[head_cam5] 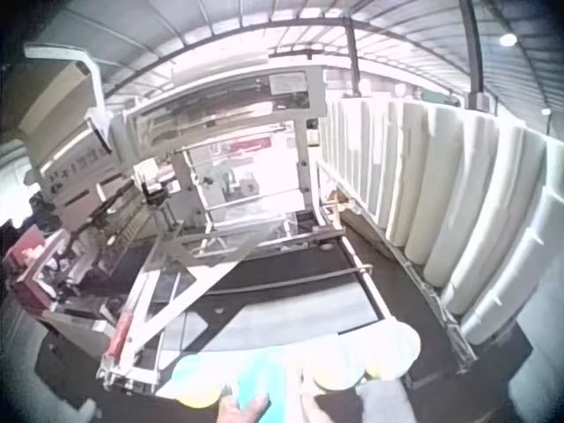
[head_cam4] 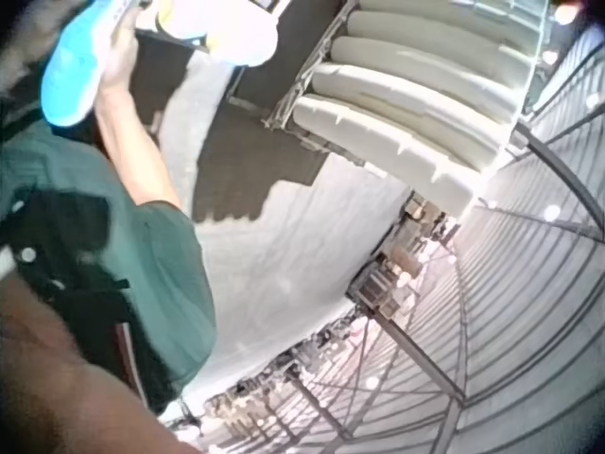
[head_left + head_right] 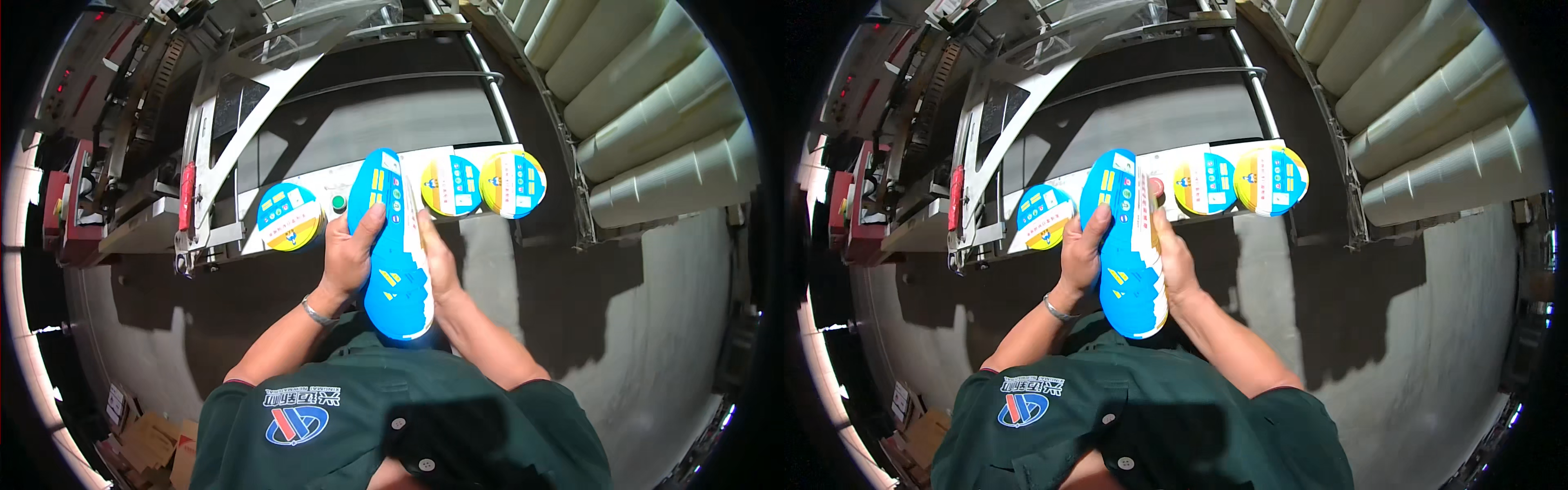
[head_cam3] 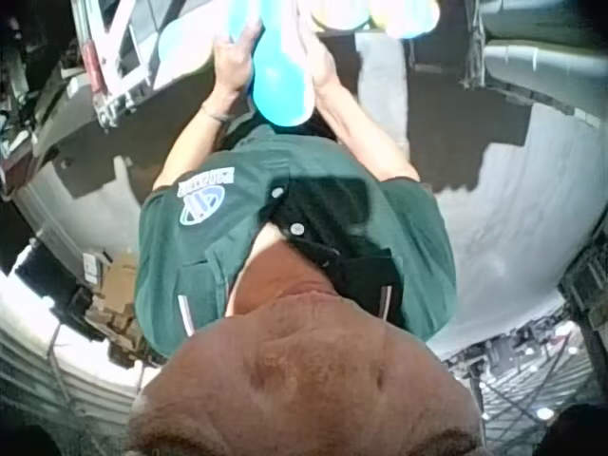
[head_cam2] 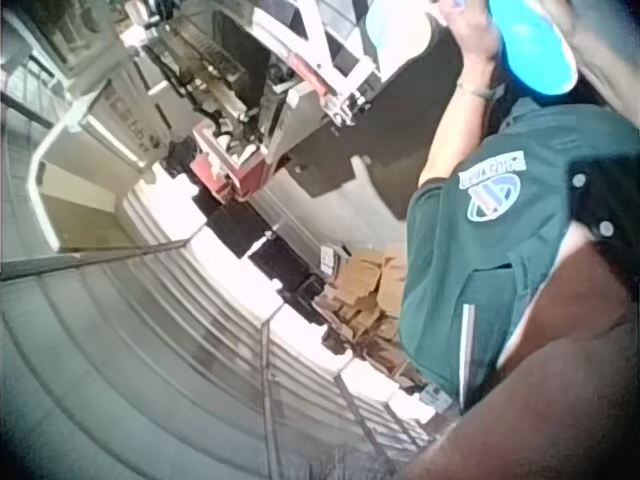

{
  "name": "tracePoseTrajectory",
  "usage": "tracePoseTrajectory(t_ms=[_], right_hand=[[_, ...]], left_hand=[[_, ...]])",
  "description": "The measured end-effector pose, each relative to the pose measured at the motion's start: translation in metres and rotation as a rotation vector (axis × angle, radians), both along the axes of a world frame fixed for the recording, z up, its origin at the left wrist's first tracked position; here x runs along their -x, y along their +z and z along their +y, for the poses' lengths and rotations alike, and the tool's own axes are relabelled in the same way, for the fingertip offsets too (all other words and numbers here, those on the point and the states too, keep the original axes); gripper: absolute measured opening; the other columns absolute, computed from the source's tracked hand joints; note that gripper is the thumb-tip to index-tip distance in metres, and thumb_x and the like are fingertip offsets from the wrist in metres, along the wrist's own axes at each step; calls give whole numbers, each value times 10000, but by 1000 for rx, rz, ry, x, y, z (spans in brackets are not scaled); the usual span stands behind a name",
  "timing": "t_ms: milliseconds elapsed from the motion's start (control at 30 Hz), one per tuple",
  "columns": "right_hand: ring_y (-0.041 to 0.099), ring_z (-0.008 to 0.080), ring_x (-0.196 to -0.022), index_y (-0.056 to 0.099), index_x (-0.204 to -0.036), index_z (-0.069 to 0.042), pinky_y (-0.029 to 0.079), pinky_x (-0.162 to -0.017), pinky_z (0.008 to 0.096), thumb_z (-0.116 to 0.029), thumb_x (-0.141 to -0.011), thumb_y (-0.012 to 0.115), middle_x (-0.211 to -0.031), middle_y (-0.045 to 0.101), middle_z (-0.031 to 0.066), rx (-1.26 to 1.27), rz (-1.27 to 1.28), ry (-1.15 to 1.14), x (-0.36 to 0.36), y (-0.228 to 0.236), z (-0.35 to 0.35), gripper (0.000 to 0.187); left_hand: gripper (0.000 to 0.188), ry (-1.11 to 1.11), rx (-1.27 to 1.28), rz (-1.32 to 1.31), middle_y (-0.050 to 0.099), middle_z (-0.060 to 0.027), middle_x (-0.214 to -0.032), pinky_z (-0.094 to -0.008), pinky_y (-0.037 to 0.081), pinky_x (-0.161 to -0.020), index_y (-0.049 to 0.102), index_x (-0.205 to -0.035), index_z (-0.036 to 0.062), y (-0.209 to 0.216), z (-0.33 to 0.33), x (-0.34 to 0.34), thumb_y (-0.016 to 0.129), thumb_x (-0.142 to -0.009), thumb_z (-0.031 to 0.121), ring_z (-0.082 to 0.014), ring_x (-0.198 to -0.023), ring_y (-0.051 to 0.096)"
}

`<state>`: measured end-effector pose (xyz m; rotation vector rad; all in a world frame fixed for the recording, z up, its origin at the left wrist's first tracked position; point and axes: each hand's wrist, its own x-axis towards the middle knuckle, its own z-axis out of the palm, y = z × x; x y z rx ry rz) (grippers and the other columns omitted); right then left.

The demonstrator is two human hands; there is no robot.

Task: The recorder is inspecting and stacking circular product labels or lids in a manufacturing environment.

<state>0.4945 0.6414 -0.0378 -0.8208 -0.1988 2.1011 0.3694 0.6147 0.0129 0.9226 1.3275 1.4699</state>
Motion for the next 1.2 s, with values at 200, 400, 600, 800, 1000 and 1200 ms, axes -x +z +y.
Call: tracePoseTrajectory(t_ms=[200,400,600,800,1000,1200], right_hand=[[665,115,-883,631,-1152,27,533,-755,257,-393,-1039,459,-1036,696,85,-437,-206,185,-24,31,33,468],[668,122,-883,587,-1217,26,537,-760,269,-414,-1030,472,-1039,696,90,-151,-89,99,-4,11,29,492],[663,116,-907,577,-1244,19,538,-775,263,-382,-1034,478,-1132,674,104,-439,-259,125,-13,26,42,463],[670,119,-933,601,-1224,14,536,-790,263,-403,-1032,472,-1127,682,99,-199,-172,135,0,14,41,477],[660,116,-880,649,-1117,43,515,-777,241,-423,-1038,449,-1024,704,95,-277,-279,19,10,28,33,513],[607,100,-917,622,-1147,62,475,-822,243,-490,-1016,468,-999,665,83,-328,-392,223,2,3,38,588]], left_hand=[[288,-5,-41,-98,705,-29,-902,-238,506,-682,662,-1063,-30,1,2,4,568,-1004,235,-69,-763,619],[303,10,43,-186,704,-27,-905,-219,495,-695,671,-1063,-20,-10,15,10,560,-1008,256,-73,-782,624],[281,-5,-66,-71,700,-24,-906,-218,489,-688,680,-1057,-15,3,11,11,590,-997,244,-57,-786,610],[323,-7,135,-209,706,-36,-943,-228,501,-727,680,-1066,-15,-4,22,19,573,-1003,283,-71,-829,627],[343,29,12,-170,700,-54,-995,-242,512,-757,660,-1107,-31,-6,14,16,578,-1001,285,-84,-876,630],[326,132,187,-152,687,-55,-1020,-252,515,-792,633,-1149,-19,-46,9,46,580,-999,266,-95,-887,631]])
